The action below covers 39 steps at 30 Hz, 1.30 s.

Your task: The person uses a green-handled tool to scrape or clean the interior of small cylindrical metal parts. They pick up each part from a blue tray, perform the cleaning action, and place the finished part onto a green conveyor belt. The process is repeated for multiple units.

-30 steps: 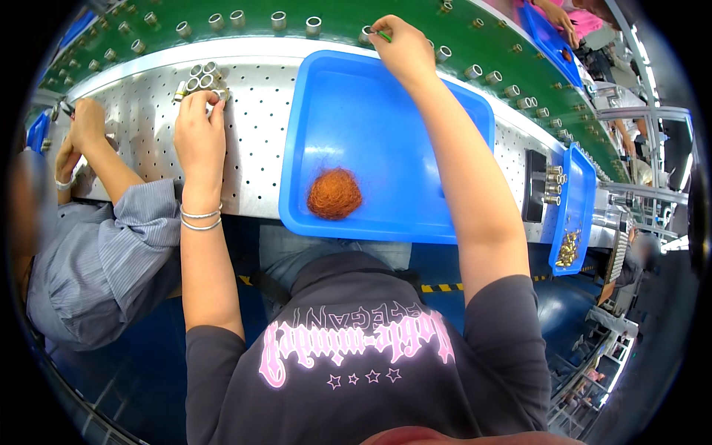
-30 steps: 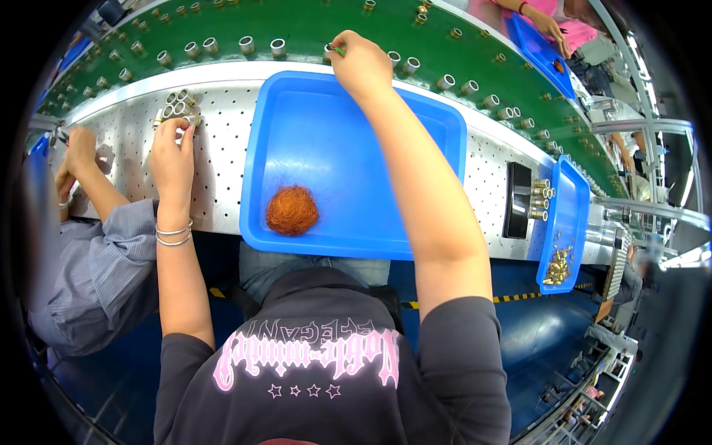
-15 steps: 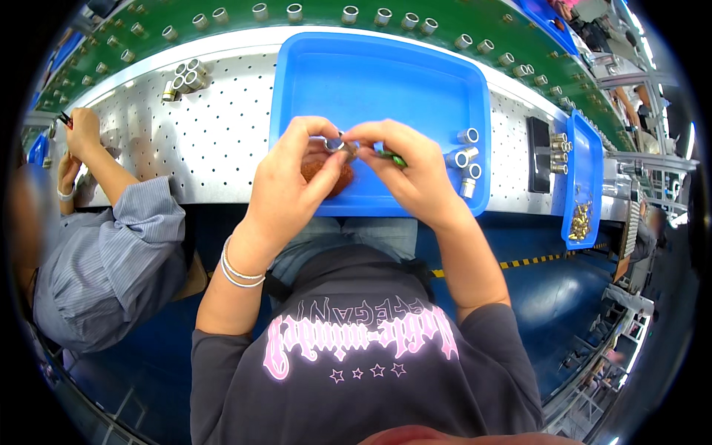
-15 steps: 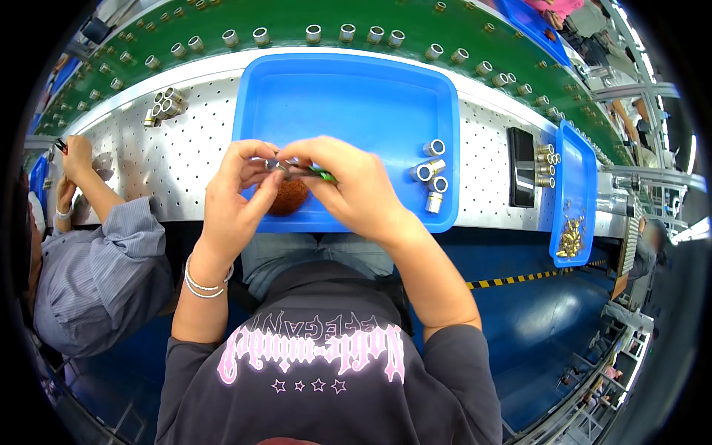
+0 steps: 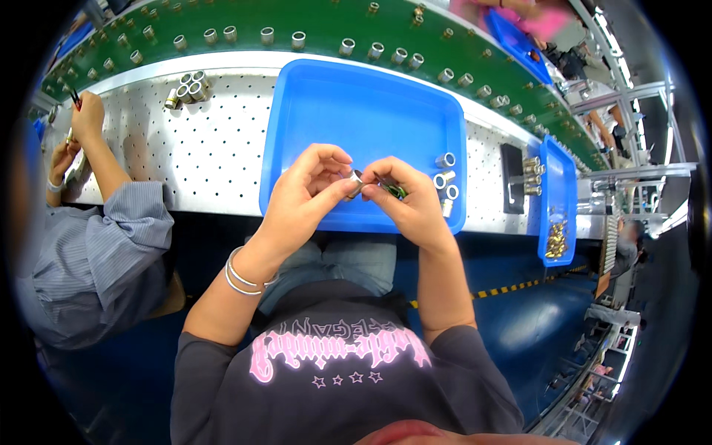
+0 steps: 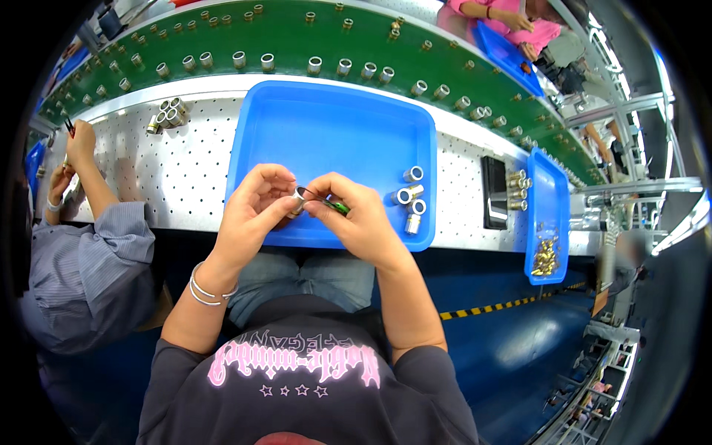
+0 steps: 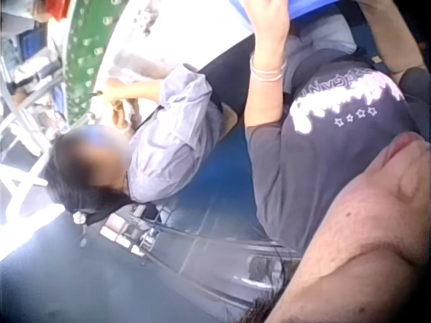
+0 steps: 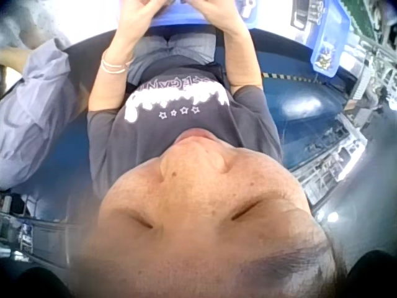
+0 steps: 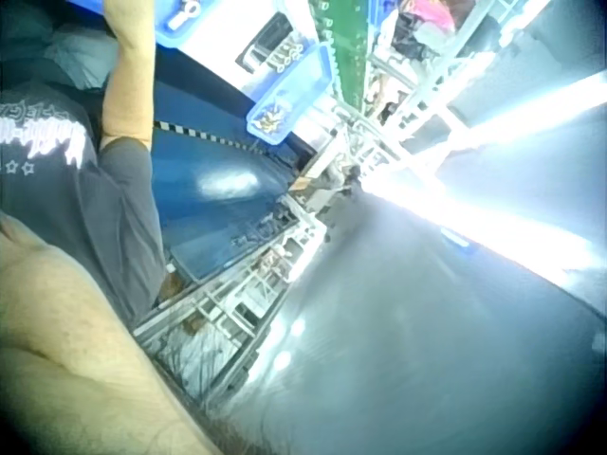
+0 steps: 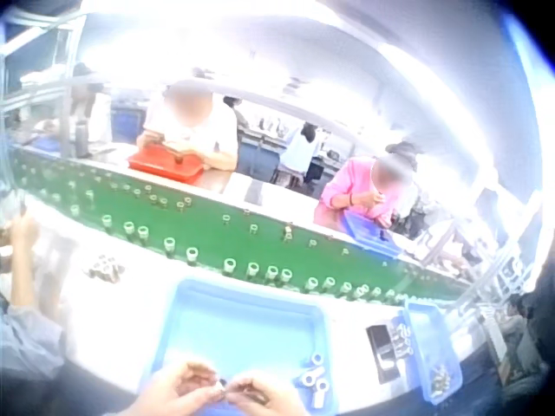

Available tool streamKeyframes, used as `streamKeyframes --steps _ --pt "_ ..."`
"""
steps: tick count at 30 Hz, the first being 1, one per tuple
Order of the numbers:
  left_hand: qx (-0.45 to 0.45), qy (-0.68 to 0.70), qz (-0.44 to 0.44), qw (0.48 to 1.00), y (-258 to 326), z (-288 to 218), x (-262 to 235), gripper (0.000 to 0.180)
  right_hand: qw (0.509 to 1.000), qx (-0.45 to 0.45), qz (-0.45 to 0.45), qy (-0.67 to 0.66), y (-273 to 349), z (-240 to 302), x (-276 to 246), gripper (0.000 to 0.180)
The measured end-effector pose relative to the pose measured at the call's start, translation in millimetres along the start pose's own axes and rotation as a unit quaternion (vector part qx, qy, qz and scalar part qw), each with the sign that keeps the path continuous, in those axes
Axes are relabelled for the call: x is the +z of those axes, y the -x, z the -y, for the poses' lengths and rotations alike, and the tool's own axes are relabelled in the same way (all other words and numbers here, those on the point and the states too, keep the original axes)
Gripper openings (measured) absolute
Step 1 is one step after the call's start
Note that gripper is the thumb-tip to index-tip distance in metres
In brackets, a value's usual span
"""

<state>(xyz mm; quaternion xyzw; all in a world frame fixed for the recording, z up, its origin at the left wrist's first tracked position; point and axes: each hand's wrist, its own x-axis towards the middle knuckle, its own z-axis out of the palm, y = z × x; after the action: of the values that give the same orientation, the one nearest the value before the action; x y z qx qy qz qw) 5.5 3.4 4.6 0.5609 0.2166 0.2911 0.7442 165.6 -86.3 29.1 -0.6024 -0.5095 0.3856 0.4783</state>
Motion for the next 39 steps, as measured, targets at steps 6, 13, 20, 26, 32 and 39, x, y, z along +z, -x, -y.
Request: streamKeyframes --steps 6,13,20,26,32,39 --pt "-0.08 0.09 0.029 0.992 4.6 -3.8 -10.0 0.025 0.994 -0.064 -0.076 -0.051 7.3 -5.8 6.0 0.01" --pt "0.023 0.071 -0.038 0.996 16.2 -5.5 4.2 0.038 0.995 -0.075 -0.066 0.024 8.8 5.2 13.9 0.013" --pt "-0.071 0.139 0.013 0.988 16.3 -18.9 -3.1 0.048 0.996 -0.057 -0.059 -0.037 7.6 1.2 13.2 0.011" --pt "0.014 0.045 -0.032 0.998 17.3 -7.3 -2.8 0.05 0.993 -0.054 -0.107 -0.015 5.1 1.3 13.4 0.018" --pt "0.039 0.02 -0.052 0.998 19.7 -4.4 10.3 0.045 0.986 -0.084 -0.137 -0.038 3.2 4.7 23.9 0.012" --pt "0.038 0.003 -0.034 0.999 18.3 1.4 9.4 0.039 0.983 -0.108 -0.125 -0.077 2.4 2.7 26.4 0.009"
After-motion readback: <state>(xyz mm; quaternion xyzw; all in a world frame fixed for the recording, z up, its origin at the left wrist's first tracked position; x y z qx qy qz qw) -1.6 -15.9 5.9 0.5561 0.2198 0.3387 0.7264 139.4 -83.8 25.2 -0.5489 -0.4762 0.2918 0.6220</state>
